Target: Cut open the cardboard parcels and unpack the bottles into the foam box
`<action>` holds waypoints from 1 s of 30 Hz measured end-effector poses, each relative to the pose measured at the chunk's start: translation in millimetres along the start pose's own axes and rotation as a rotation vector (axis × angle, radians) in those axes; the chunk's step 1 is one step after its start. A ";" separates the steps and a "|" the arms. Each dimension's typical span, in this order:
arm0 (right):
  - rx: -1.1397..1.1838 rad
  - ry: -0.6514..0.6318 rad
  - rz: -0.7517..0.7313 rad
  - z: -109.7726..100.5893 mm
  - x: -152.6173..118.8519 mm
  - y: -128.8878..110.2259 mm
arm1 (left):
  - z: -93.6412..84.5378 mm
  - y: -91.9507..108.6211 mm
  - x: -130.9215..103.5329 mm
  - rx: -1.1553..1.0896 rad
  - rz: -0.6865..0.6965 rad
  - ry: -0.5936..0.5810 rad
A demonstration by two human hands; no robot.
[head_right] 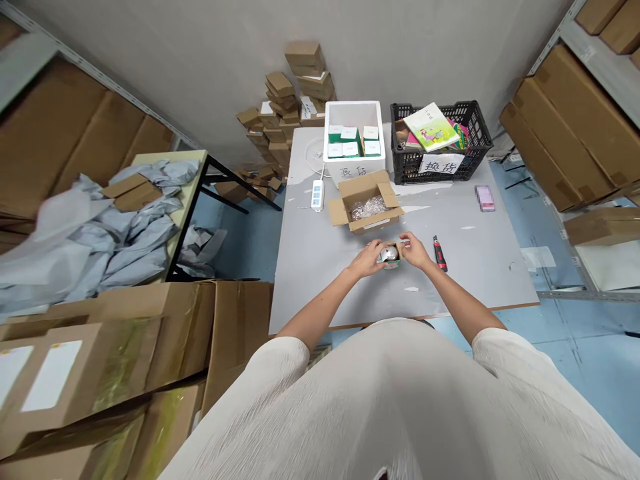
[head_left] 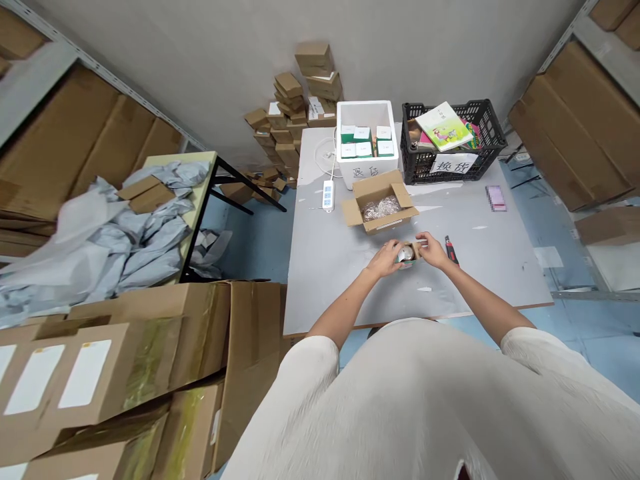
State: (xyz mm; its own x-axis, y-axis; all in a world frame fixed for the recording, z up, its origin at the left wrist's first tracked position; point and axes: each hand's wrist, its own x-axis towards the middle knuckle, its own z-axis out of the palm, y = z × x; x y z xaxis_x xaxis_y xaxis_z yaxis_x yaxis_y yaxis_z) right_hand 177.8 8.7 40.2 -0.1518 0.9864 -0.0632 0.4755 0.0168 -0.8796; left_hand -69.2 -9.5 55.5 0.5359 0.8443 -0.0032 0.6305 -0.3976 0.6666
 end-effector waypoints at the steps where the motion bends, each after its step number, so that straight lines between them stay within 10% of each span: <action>1: -0.070 0.017 -0.033 -0.9 -0.7 -2.1 | -0.1 0.6 1.1 -0.021 -0.011 0.009; 11: -0.634 -0.214 -0.086 -3.6 -8.1 -56.0 | 12.6 -0.6 -5.0 -0.297 -0.205 0.187; 30: -0.990 -0.310 0.288 29.6 7.6 -115.1 | 13.3 9.5 0.2 -0.222 -0.192 0.135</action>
State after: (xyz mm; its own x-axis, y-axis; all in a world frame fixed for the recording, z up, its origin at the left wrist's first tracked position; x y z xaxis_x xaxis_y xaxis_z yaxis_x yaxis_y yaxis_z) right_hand 96.2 9.5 127.1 -0.0688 0.8921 -0.4465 0.9974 0.0529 -0.0481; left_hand -55.6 -17.8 51.9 0.3301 0.9423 -0.0553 0.5666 -0.1510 0.8100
